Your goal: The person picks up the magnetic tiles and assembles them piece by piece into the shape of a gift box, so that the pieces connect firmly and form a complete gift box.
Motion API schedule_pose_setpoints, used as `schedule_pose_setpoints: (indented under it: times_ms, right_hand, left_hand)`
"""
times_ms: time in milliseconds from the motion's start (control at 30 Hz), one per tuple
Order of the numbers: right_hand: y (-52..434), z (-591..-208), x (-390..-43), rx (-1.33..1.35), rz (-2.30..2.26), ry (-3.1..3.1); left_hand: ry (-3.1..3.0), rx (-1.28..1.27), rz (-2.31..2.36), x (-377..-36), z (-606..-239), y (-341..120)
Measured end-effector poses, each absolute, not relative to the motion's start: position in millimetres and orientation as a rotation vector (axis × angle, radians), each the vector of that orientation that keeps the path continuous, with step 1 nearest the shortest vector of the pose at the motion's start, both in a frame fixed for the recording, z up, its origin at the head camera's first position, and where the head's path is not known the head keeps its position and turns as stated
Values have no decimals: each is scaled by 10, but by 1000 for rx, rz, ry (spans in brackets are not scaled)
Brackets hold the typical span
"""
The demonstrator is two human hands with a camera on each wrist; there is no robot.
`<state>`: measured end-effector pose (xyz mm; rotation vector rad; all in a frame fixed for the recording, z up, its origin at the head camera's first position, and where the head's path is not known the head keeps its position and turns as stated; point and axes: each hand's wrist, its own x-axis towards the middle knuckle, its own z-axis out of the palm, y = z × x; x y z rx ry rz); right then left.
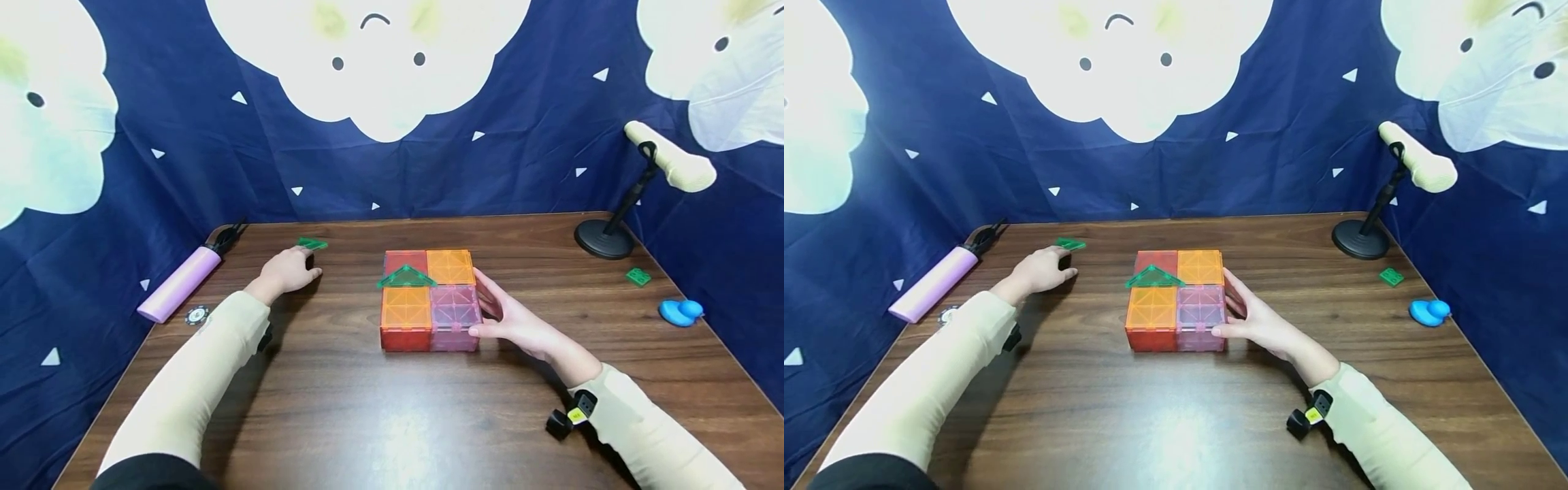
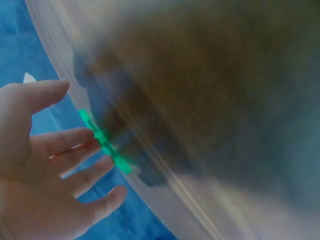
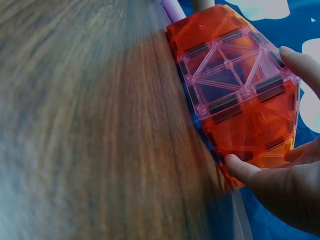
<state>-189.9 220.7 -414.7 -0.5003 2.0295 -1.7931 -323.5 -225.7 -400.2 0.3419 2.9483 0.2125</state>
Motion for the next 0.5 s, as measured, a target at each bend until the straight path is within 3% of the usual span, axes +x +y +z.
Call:
schedule_pose_setpoints:
  times_ms: [333, 500]
  right_hand:
    - [2220, -4145, -1899, -494, -1780, 2033]
    - [2216, -4142, -1902, -501, -1780, 2037]
  left_hand:
    - [2940, 497, 57, -2701, -3959, -1917]
    - [2994, 486, 35, -2694, -3939, -1870]
